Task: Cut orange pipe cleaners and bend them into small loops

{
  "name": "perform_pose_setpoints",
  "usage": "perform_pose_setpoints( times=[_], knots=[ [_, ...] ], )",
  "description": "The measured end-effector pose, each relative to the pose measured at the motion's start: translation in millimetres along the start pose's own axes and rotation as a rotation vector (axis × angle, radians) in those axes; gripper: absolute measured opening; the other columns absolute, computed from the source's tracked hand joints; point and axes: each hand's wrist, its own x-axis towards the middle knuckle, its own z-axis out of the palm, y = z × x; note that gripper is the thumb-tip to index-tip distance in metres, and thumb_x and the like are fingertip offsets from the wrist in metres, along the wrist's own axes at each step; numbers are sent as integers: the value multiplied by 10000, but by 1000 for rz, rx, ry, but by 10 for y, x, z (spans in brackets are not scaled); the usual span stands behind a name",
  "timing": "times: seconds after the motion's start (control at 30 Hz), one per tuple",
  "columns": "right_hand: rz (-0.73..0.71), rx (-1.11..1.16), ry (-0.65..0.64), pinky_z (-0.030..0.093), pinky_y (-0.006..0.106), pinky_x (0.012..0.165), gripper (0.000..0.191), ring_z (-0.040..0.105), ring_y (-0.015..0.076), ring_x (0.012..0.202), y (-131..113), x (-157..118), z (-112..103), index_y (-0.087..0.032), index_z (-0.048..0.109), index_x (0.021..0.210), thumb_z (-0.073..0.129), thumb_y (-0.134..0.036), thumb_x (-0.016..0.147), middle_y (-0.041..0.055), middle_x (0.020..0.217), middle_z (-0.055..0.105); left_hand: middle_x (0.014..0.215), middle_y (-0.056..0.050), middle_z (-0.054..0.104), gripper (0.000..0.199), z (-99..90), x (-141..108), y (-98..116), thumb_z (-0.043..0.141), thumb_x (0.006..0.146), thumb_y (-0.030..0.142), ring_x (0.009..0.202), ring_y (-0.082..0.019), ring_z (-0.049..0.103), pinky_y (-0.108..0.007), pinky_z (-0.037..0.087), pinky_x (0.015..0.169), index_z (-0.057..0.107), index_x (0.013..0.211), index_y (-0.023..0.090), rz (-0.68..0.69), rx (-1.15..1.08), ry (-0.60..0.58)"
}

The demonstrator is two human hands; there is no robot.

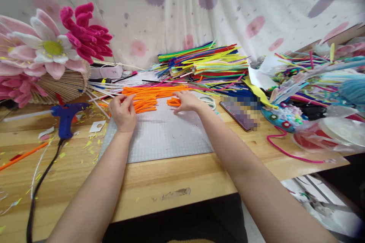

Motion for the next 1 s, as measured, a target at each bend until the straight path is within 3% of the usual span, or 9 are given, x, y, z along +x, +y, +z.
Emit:
perform_pose_setpoints(
  times=[0.07,0.2,0.3,0.4,0.53,0.63,0.73,0.9,1.0],
  knots=[
    [-29,106,34,349,377,917,874,440,274,1120,-29,-34,-108,-198,423,1294,760,-417,518,138,1243,487,1016,-89,523,312,-35,-16,69,409,832,238,1010,-234,459,-397,284,918,626,1055,245,39,18,-28],
    [-71,463,263,407,296,760,398,550,174,854,-173,-170,-217,-163,618,1046,560,-415,744,71,930,626,1017,-79,545,298,-18,-102,237,421,837,254,990,-229,465,-394,281,902,635,1044,276,187,6,-139],
    [-160,700,91,396,249,637,312,537,127,677,-296,-270,-171,-146,665,819,534,-420,751,15,716,617,997,-80,575,281,40,-198,374,410,855,262,964,-217,488,-368,292,882,658,987,272,335,-60,-243],
    [-239,834,-99,385,231,618,242,512,101,628,-352,-344,-85,-137,643,716,605,-374,686,-12,657,591,994,-78,597,278,83,-260,451,412,862,278,938,-206,513,-348,310,866,660,987,269,416,-102,-297],
    [-174,1041,-60,355,206,567,245,446,64,559,-279,-359,16,-138,584,669,608,-381,680,-35,604,524,1007,-92,603,313,110,-252,426,404,866,301,940,-205,529,-341,350,855,629,1074,234,369,-139,-274],
    [-38,1215,127,322,191,521,299,396,46,517,-188,-301,80,-149,522,660,607,-436,667,-55,585,476,988,-104,608,341,147,-252,392,391,867,296,940,-195,545,-326,390,847,608,1104,180,247,-261,-275],
    [40,1292,249,331,186,522,343,418,47,541,-163,-226,135,-157,485,654,627,-469,631,-49,614,487,855,-67,638,286,215,-302,415,439,838,293,794,-163,595,-309,443,795,639,999,167,16,-470,-382],
    [40,1309,299,286,187,432,375,364,45,462,-263,-153,223,-184,444,675,608,-519,637,-67,565,445,779,-59,664,205,279,-379,565,577,746,285,664,-148,644,-297,521,655,624,876,133,-578,-998,-630],
    [20,1281,260,286,194,416,389,363,50,441,-309,-137,278,-196,428,689,603,-540,639,-73,543,439,782,-80,681,190,245,-365,636,640,704,248,714,-161,662,-280,535,639,625,834,109,-769,-1121,-716]
  ],
)
